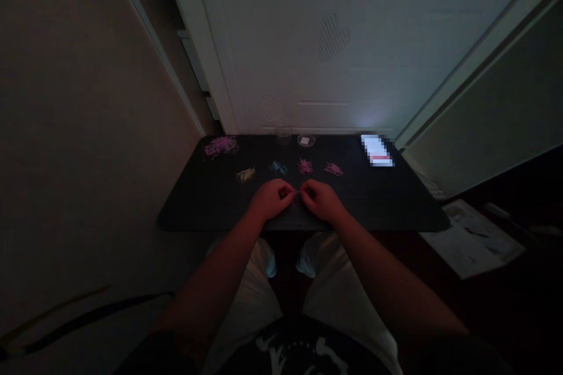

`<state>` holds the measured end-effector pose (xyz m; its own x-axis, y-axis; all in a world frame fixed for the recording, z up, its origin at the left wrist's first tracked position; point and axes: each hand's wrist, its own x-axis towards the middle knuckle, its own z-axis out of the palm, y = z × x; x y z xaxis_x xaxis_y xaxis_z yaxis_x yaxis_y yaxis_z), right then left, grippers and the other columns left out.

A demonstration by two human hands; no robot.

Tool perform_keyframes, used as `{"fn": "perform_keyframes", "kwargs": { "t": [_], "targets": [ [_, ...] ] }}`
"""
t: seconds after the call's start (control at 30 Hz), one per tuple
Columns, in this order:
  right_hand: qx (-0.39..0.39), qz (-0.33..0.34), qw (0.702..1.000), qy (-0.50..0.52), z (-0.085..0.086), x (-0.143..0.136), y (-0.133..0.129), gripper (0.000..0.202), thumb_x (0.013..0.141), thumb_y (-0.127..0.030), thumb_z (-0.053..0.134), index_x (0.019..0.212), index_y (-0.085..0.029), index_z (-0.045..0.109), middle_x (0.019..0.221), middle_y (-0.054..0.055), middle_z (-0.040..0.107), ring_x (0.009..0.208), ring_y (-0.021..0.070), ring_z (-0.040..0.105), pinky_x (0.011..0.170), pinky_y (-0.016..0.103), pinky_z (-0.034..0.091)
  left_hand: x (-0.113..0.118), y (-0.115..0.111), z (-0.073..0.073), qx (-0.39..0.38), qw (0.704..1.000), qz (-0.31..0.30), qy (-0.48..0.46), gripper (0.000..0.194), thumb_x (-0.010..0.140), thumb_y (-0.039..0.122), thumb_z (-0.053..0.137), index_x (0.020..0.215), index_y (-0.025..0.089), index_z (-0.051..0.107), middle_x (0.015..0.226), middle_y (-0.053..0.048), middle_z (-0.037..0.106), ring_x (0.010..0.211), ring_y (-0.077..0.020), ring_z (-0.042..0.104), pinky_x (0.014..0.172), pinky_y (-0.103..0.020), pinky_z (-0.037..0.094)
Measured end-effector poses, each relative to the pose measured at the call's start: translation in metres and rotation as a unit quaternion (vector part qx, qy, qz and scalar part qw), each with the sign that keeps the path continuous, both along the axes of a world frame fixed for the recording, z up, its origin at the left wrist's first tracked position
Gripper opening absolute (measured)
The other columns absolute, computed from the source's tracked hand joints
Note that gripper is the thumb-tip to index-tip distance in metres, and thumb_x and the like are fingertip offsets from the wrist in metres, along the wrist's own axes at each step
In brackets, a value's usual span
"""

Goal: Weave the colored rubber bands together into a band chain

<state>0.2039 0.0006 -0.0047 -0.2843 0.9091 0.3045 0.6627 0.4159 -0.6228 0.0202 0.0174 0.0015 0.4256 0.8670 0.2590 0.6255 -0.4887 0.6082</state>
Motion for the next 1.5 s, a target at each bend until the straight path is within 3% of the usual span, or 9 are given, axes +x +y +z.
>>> {"fn": "perform_keyframes", "kwargs": {
  "t": [1.0,1.1,1.27,1.5],
  "targets": [
    [-0.008,-0.071,0.996,0.053,0.001,0.002,0.001,0.012,0.080,-0.028,0.049,0.079,-0.019,0.057,0.064,-0.001,0.057,0.056,0.0112,0.050,0.054,0.023,0.036,-0.001,0.002,-0.002,0.001,1.000,0.000,-0.012,0.017,0.080,0.028,0.053,0.085,0.019,0.067,0.079,-0.001,0.061,0.070,-0.0127,0.056,0.063,-0.026,0.042],
    [0.002,-0.111,0.992,0.063,0.000,0.003,0.002,0.013,0.079,-0.028,0.049,0.078,-0.019,0.058,0.064,0.000,0.057,0.057,0.0118,0.050,0.055,0.023,0.036,-0.001,0.002,-0.002,-0.005,1.000,-0.002,-0.012,0.017,0.080,0.028,0.053,0.085,0.019,0.067,0.079,-0.001,0.061,0.069,-0.0125,0.056,0.063,-0.025,0.042],
    [0.029,-0.252,0.964,0.077,-0.002,0.017,0.011,0.017,0.080,-0.029,0.048,0.075,-0.018,0.060,0.067,0.003,0.060,0.061,0.0144,0.053,0.059,0.025,0.039,-0.002,0.001,-0.002,-0.006,1.000,0.001,-0.013,0.018,0.080,0.029,0.053,0.084,0.019,0.067,0.079,-0.001,0.062,0.069,-0.0123,0.056,0.063,-0.025,0.042],
    [0.037,-0.337,0.940,-0.046,0.005,0.066,0.035,0.019,0.079,-0.030,0.050,0.079,-0.017,0.064,0.074,0.007,0.063,0.066,0.0182,0.053,0.061,0.029,0.037,-0.002,0.001,-0.001,-0.003,1.000,-0.001,-0.009,0.017,0.079,0.027,0.052,0.083,0.019,0.067,0.078,-0.002,0.062,0.069,-0.0127,0.056,0.062,-0.025,0.042]
  ]
}}
